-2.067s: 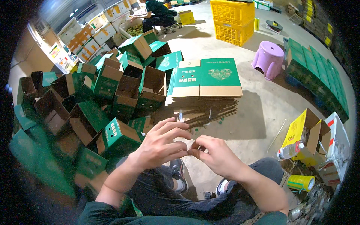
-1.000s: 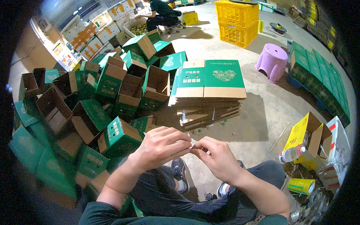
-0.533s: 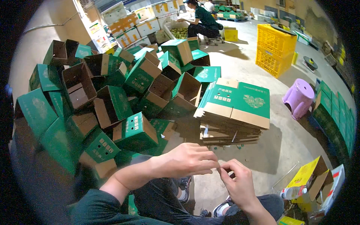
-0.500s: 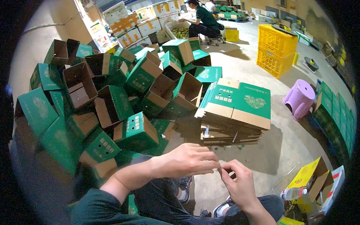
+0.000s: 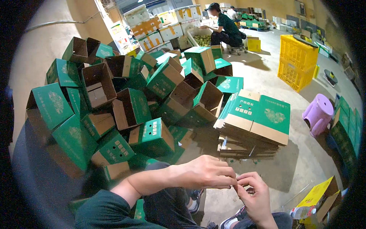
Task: Assembling and taping cardboard boxes in a produce warehouse.
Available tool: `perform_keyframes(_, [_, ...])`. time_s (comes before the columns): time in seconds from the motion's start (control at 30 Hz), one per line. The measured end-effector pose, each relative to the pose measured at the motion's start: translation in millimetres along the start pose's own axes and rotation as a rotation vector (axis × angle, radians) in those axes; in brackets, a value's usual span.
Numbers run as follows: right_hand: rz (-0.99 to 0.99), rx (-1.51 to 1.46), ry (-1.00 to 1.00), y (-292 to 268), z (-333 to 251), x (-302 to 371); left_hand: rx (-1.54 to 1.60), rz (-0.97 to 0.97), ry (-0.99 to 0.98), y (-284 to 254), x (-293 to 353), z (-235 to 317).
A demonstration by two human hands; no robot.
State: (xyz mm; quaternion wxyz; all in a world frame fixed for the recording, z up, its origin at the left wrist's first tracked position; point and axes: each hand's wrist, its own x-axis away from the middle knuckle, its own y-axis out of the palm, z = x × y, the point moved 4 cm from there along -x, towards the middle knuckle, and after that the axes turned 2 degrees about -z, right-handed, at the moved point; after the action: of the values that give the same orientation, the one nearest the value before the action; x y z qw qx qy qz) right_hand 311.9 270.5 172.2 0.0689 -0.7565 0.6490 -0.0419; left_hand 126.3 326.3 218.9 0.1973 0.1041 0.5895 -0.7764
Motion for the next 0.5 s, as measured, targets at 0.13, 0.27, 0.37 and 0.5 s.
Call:
perform_keyframes(0.13, [-0.129, -0.196, 0.106, -2.5, 2.6, -1.6, 0.037, -0.001, -0.002, -2.5, 2.7, 0.1])
perform_keyframes(0.27, [-0.188, -0.314, 0.150, -8.9, 7.0, 1.4, 0.096, 0.020, 0.030, -2.2, -0.9, 1.3])
perform_keyframes(0.37, [-0.231, -0.332, 0.208, -8.5, 7.9, 3.3, 0.154, 0.031, 0.034, -0.9, -0.1, 2.4])
perform_keyframes(0.5, [-0.309, -0.212, 0.198, -4.1, 13.0, 5.7, 0.160, 0.002, 0.057, 5.7, 3.5, 3.9])
